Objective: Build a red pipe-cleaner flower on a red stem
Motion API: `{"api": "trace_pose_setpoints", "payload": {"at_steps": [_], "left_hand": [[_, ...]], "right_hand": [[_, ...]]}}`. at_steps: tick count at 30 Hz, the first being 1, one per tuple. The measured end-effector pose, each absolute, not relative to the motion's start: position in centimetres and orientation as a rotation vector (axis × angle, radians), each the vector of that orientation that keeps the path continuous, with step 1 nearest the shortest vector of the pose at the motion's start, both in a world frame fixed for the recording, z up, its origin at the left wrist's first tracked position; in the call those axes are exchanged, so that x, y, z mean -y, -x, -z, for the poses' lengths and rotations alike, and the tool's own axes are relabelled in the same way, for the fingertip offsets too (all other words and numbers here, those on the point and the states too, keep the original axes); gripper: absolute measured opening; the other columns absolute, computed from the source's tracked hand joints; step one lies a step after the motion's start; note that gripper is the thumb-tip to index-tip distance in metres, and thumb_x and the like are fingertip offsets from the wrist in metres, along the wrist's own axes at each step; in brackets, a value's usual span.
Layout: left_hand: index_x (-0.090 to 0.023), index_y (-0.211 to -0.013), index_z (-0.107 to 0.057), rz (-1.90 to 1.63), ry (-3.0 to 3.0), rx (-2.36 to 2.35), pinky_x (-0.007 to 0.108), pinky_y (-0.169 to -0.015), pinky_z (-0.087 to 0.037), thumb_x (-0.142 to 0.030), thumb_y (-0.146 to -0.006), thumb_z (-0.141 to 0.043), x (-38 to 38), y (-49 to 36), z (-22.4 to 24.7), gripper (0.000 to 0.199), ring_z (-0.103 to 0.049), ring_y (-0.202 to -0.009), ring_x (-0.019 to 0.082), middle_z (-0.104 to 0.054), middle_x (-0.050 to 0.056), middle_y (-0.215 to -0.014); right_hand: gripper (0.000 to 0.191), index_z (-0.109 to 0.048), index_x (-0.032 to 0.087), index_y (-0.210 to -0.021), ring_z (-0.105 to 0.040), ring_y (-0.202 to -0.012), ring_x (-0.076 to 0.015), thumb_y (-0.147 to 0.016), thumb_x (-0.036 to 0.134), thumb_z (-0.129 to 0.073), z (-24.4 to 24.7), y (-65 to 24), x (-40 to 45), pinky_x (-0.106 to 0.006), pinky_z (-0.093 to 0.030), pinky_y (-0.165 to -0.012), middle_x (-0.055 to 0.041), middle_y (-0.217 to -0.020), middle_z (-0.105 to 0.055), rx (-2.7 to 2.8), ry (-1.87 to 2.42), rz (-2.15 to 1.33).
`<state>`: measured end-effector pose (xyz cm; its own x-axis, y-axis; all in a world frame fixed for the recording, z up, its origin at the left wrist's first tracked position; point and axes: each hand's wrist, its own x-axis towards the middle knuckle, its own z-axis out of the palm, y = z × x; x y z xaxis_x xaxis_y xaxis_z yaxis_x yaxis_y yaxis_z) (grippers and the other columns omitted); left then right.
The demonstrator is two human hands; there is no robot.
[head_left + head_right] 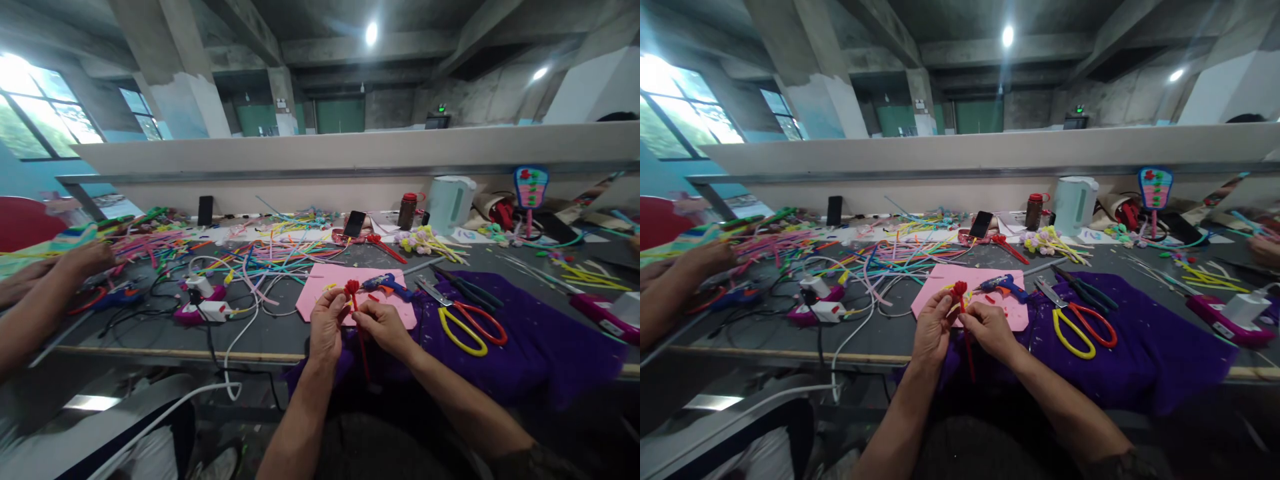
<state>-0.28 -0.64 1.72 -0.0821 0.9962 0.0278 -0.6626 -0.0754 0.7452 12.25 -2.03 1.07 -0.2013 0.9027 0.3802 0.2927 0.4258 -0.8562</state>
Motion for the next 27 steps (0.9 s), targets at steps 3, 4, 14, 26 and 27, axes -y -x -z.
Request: {"api": "trace_pose_setpoints", "payload": {"at_steps": [3,4,14,26,27], "left_hand": [[-0.016,-0.082,-0.062,-1.547,-0.662,-0.689,0.021,-0.064,-0.045,-0.021,-0.058,-0.075,0.5,0.2,-1.6,0.028,-0.060,-0.071,0.010,-0.066,0.002,-0.084],[-0.016,-0.082,-0.062,-1.544,-0.662,-0.696,0.021,-0.064,-0.045,-0.021,-0.058,-0.076,0.5,0.1,-1.6,0.028,-0.061,-0.071,0.011,-0.067,0.003,-0.085],[-0.016,-0.082,-0.061,-1.506,-0.681,-0.687,0.021,-0.061,-0.046,-0.026,-0.060,-0.075,0.6,0.2,-1.3,0.028,-0.061,-0.070,0.012,-0.066,0.002,-0.081],[-0.013,-0.071,-0.063,-1.310,-0.716,-0.751,0.018,-0.052,-0.041,-0.022,-0.053,-0.079,0.6,0.1,-0.2,0.025,-0.054,-0.052,0.007,-0.060,-0.003,-0.061],[-0.013,-0.069,-0.063,-1.312,-0.711,-0.752,0.017,-0.051,-0.041,-0.022,-0.052,-0.079,0.6,0.1,-0.2,0.025,-0.053,-0.051,0.006,-0.059,-0.004,-0.059]], "right_hand": [[0.023,-0.052,0.017,-0.064,-0.042,-0.046,-0.0082,-0.083,0.031,-0.051,-1.1,-12.3,2.1,-0.020,-0.031,-0.046,0.0045,-0.050,-0.048,1.749,1.031,-0.776],[0.023,-0.053,0.017,-0.064,-0.042,-0.046,-0.0082,-0.083,0.031,-0.051,-1.1,-12.3,2.1,-0.020,-0.031,-0.046,0.0044,-0.051,-0.048,1.758,1.024,-0.769],[0.023,-0.053,0.018,-0.066,-0.045,-0.047,-0.0094,-0.083,0.034,-0.050,-1.2,-12.4,2.2,-0.020,-0.033,-0.046,0.0036,-0.052,-0.049,1.764,1.022,-0.798],[0.023,-0.053,0.018,-0.066,-0.044,-0.051,-0.0093,-0.085,0.030,-0.047,-1.0,-12.7,2.1,-0.020,-0.032,-0.048,0.0032,-0.055,-0.049,1.834,1.031,-0.738],[0.023,-0.053,0.018,-0.066,-0.044,-0.051,-0.0092,-0.085,0.029,-0.047,-1.0,-12.6,2.0,-0.020,-0.032,-0.048,0.0033,-0.055,-0.049,1.840,1.030,-0.736]]}}
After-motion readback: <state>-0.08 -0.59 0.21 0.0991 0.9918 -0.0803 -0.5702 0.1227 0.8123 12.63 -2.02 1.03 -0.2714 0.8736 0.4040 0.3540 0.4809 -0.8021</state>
